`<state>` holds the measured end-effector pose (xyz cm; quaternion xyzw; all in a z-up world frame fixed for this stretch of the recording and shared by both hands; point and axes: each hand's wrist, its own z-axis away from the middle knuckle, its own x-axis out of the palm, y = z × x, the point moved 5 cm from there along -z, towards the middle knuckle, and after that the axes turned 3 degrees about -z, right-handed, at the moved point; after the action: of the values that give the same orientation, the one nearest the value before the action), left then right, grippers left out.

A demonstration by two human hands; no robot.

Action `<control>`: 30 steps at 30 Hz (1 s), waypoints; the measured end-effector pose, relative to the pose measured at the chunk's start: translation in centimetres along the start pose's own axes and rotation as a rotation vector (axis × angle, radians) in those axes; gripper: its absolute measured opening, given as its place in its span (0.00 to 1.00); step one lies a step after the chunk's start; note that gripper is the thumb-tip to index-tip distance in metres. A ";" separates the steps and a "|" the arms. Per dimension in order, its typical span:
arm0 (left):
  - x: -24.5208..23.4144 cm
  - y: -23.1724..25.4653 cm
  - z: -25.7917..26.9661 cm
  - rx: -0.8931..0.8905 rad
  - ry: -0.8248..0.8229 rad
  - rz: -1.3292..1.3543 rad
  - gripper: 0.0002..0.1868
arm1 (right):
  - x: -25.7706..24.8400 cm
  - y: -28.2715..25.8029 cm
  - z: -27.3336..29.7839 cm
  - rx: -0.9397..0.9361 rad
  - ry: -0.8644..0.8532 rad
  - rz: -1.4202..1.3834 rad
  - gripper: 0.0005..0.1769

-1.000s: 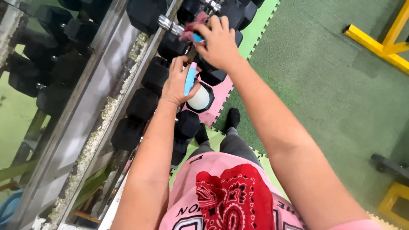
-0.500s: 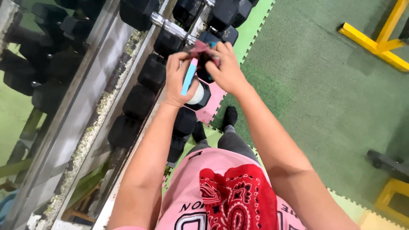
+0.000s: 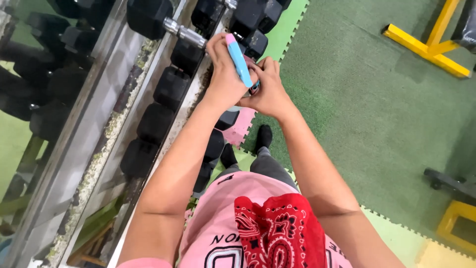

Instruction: Cleaning a rack of dumbbells by spraying them with a cleaning solution and wiping them with a cloth.

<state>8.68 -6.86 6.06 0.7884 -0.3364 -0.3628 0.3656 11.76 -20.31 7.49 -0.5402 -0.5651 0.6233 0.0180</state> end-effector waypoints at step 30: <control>-1.6 -18.0 -6.3 0.261 -0.273 -1.166 0.25 | 2.5 1.1 0.2 0.113 0.058 -0.177 0.37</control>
<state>17.77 5.62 -5.19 0.8274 0.0651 -0.5565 -0.0391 11.20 -19.29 5.06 -0.5041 -0.5739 0.6341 0.1200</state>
